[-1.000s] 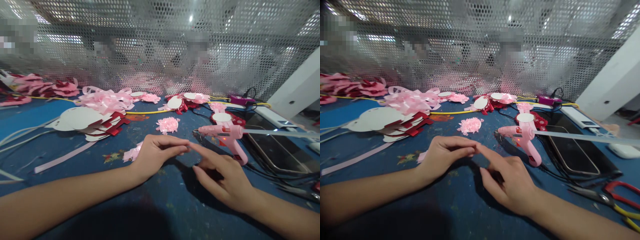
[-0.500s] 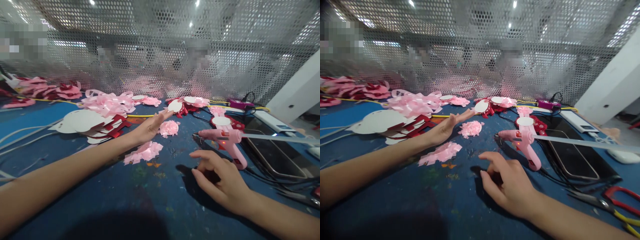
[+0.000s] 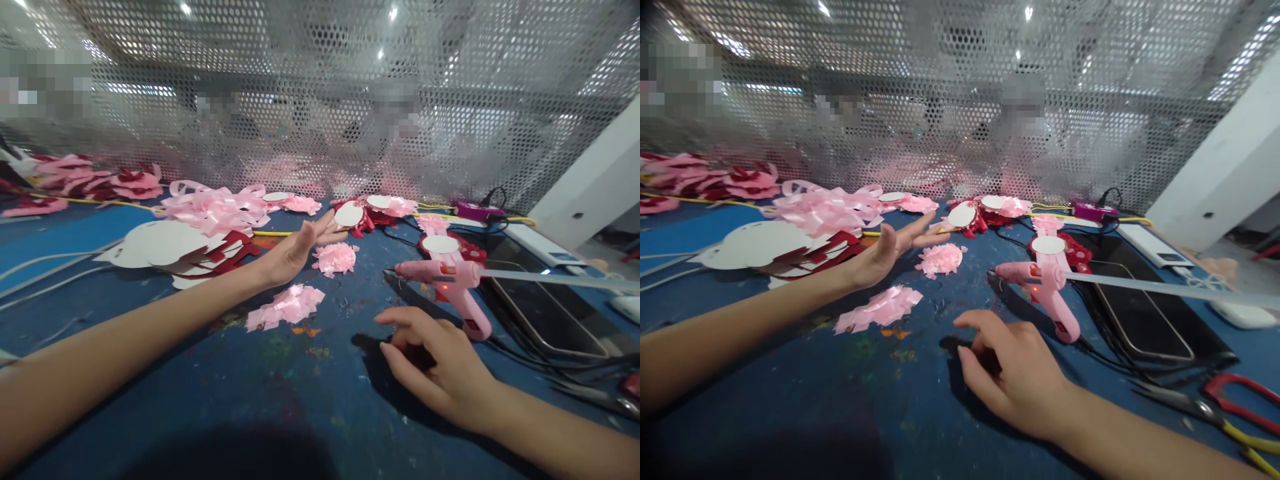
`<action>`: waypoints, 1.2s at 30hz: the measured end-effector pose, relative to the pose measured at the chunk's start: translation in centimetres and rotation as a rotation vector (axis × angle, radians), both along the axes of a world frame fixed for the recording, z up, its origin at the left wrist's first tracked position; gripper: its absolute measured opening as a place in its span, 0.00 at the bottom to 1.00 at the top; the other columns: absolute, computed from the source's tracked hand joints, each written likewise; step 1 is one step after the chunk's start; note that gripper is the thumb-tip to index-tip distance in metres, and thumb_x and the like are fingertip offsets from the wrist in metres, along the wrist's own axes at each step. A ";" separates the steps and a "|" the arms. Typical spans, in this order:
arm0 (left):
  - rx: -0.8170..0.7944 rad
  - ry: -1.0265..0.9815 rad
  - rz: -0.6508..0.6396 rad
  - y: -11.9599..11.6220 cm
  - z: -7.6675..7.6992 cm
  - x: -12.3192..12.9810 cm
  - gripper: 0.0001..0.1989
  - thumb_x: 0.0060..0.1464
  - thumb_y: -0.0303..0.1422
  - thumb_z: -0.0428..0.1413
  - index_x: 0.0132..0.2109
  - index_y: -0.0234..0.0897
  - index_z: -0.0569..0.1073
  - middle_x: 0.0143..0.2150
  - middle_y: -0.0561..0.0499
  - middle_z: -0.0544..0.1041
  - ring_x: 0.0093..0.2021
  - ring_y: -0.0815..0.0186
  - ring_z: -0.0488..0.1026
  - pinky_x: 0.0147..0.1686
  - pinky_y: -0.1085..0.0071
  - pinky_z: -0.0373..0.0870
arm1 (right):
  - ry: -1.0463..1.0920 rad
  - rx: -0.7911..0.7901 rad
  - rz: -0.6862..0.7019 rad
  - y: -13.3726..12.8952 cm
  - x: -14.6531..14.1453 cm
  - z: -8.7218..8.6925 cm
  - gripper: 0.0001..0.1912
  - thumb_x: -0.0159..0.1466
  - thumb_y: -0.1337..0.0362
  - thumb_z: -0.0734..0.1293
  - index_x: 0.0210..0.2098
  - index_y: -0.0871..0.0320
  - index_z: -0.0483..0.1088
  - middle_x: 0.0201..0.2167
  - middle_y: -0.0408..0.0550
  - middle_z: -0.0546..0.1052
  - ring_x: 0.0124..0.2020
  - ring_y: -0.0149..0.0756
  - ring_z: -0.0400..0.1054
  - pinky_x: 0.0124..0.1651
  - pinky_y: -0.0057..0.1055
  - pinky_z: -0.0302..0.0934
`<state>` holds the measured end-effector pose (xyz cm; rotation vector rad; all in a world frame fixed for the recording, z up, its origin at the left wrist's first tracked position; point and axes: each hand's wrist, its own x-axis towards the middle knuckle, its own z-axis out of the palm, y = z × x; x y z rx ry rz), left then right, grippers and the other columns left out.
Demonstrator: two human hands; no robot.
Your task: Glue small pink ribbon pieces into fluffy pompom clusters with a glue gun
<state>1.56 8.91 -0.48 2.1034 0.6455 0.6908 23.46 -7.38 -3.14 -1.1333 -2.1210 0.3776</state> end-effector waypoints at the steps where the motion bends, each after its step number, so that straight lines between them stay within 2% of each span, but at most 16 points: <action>1: 0.021 0.014 0.009 -0.1 -0.1 0.0 0.45 0.53 0.61 0.22 0.69 0.39 0.43 0.68 0.43 0.53 0.69 0.51 0.41 0.65 0.47 0.31 | -0.001 -0.008 0.003 0.0 0.0 0.0 0.13 0.65 0.67 0.60 0.49 0.53 0.59 0.19 0.32 0.68 0.17 0.25 0.61 0.21 0.23 0.53; 3: 0.026 0.003 0.002 -0.2 -0.1 0.0 0.44 0.53 0.61 0.23 0.69 0.40 0.41 0.68 0.42 0.51 0.69 0.49 0.44 0.64 0.46 0.35 | 0.002 -0.012 0.008 0.1 0.0 0.0 0.13 0.65 0.67 0.60 0.49 0.53 0.60 0.19 0.32 0.68 0.16 0.25 0.60 0.21 0.23 0.52; 6: -0.006 -0.031 -0.038 -0.5 0.1 0.2 0.43 0.55 0.60 0.28 0.69 0.39 0.32 0.68 0.38 0.51 0.64 0.48 0.59 0.63 0.46 0.44 | 0.016 0.002 0.017 0.1 -0.1 0.1 0.11 0.64 0.68 0.60 0.47 0.55 0.61 0.18 0.32 0.67 0.16 0.25 0.60 0.22 0.23 0.52; 10: -0.023 -0.040 0.055 -0.7 0.2 0.7 0.36 0.64 0.46 0.43 0.69 0.40 0.33 0.67 0.36 0.56 0.58 0.53 0.68 0.63 0.52 0.50 | 0.020 -0.014 0.015 0.1 -0.1 0.3 0.11 0.64 0.67 0.60 0.46 0.57 0.62 0.18 0.34 0.68 0.16 0.25 0.60 0.22 0.23 0.52; 14: -0.046 -0.143 0.096 -0.4 0.1 0.8 0.36 0.61 0.34 0.51 0.69 0.43 0.41 0.63 0.39 0.65 0.56 0.56 0.71 0.58 0.58 0.63 | 0.011 -0.027 0.018 0.1 -0.1 0.4 0.10 0.64 0.67 0.60 0.46 0.57 0.63 0.18 0.34 0.68 0.17 0.26 0.60 0.22 0.24 0.52; 20: -0.065 -0.222 0.023 0.3 -0.1 0.5 0.38 0.51 0.23 0.56 0.66 0.42 0.52 0.63 0.38 0.64 0.60 0.53 0.66 0.59 0.54 0.63 | -0.003 -0.023 0.031 0.1 -0.1 0.4 0.08 0.64 0.67 0.60 0.44 0.57 0.64 0.18 0.35 0.70 0.17 0.26 0.62 0.23 0.23 0.54; 22: -0.071 -0.234 0.030 0.3 -0.1 0.6 0.36 0.51 0.24 0.57 0.65 0.41 0.55 0.63 0.39 0.65 0.60 0.54 0.67 0.58 0.54 0.64 | -0.010 -0.031 0.035 0.1 -0.1 0.4 0.08 0.64 0.67 0.60 0.44 0.56 0.65 0.18 0.34 0.69 0.18 0.25 0.62 0.23 0.23 0.54; 24: -0.062 -0.250 0.074 0.0 0.0 0.7 0.29 0.53 0.27 0.57 0.62 0.38 0.61 0.59 0.40 0.69 0.57 0.56 0.70 0.57 0.58 0.66 | -0.014 -0.027 0.033 0.1 0.0 0.3 0.08 0.64 0.68 0.60 0.43 0.56 0.65 0.18 0.34 0.69 0.18 0.25 0.62 0.23 0.23 0.54; 27: 0.067 -0.212 0.199 -1.1 0.6 1.0 0.11 0.58 0.34 0.54 0.46 0.33 0.74 0.45 0.44 0.79 0.46 0.63 0.76 0.51 0.66 0.70 | -0.015 0.028 0.021 0.1 0.0 0.2 0.12 0.64 0.68 0.60 0.48 0.56 0.63 0.19 0.34 0.70 0.18 0.25 0.62 0.23 0.23 0.54; 29: 0.141 -0.155 0.235 -2.3 1.1 1.3 0.12 0.60 0.36 0.52 0.38 0.33 0.77 0.37 0.47 0.79 0.40 0.67 0.76 0.45 0.71 0.72 | -0.012 0.066 0.020 0.1 0.0 0.1 0.17 0.65 0.68 0.60 0.54 0.57 0.61 0.19 0.34 0.70 0.18 0.26 0.62 0.24 0.24 0.55; 30: 0.115 -0.148 0.217 -3.1 1.4 1.4 0.13 0.60 0.37 0.51 0.38 0.34 0.77 0.36 0.48 0.79 0.37 0.68 0.76 0.41 0.73 0.72 | -0.011 0.075 0.023 0.1 0.0 0.1 0.20 0.65 0.68 0.59 0.56 0.57 0.59 0.19 0.34 0.70 0.18 0.26 0.62 0.24 0.24 0.56; 33: -0.098 -0.085 0.121 -5.4 1.7 2.2 0.13 0.60 0.37 0.52 0.39 0.33 0.77 0.32 0.50 0.77 0.29 0.71 0.73 0.30 0.77 0.71 | -0.044 0.064 0.026 0.2 0.0 0.1 0.25 0.65 0.69 0.58 0.62 0.59 0.53 0.20 0.35 0.72 0.18 0.27 0.63 0.23 0.25 0.57; 36: -0.320 -0.043 0.017 -7.2 1.4 2.9 0.11 0.59 0.35 0.53 0.41 0.33 0.76 0.28 0.52 0.75 0.25 0.73 0.71 0.25 0.79 0.70 | -0.168 0.140 -0.041 0.4 0.1 0.0 0.27 0.65 0.69 0.56 0.63 0.60 0.52 0.19 0.36 0.73 0.16 0.28 0.62 0.21 0.26 0.54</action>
